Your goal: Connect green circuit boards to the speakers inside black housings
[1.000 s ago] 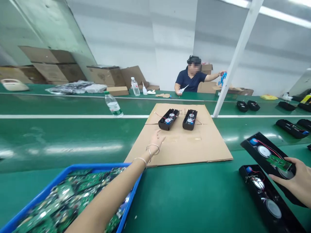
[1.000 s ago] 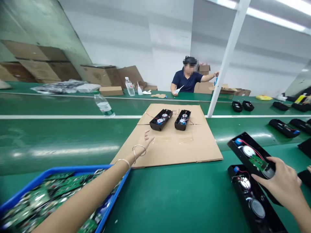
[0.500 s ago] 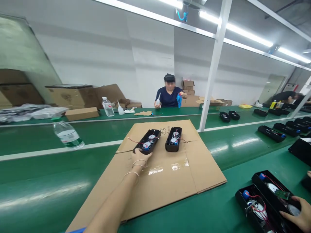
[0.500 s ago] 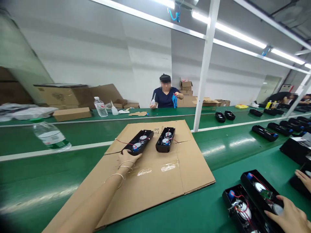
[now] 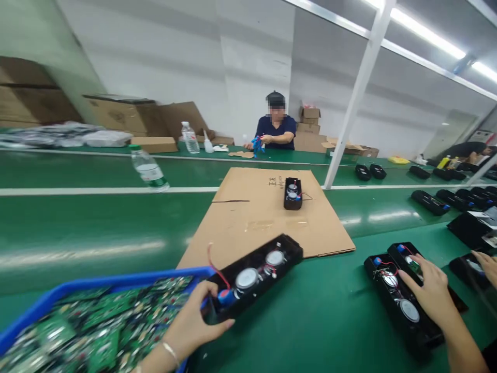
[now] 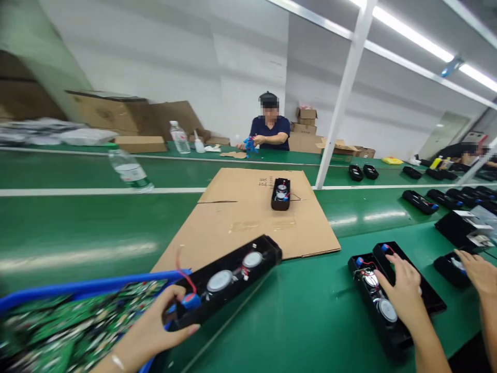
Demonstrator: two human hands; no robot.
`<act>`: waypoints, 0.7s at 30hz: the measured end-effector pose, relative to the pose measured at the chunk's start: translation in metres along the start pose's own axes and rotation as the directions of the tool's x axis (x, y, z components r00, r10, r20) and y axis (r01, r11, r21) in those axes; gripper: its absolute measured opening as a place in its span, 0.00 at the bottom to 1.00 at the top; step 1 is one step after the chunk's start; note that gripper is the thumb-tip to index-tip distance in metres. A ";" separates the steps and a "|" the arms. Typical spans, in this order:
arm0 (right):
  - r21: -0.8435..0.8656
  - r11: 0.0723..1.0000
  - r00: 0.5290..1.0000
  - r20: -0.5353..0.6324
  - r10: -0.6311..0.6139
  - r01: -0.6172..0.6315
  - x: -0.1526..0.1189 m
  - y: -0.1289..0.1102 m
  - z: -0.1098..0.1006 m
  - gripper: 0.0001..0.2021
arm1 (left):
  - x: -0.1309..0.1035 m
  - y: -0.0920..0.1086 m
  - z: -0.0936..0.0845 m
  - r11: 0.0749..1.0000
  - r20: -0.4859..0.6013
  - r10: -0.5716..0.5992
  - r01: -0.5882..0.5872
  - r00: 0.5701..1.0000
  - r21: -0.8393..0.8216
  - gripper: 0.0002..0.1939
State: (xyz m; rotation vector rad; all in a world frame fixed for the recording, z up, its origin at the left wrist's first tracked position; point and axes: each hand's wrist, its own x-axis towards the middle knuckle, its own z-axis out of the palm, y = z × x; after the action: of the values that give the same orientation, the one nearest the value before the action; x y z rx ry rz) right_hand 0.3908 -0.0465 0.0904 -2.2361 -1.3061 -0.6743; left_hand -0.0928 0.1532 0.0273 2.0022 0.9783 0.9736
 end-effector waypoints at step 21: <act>0.810 0.284 0.699 0.586 -0.409 -0.513 -0.070 -0.322 0.034 0.16 | -0.031 -0.013 -0.080 0.933 -0.074 -0.112 0.131 0.991 0.334 0.11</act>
State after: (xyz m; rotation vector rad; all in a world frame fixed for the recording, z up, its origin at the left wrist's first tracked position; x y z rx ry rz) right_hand 0.0819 0.0709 0.0669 -1.3347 -1.3185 1.0616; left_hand -0.1780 0.1533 0.0454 2.1688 1.3599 0.8388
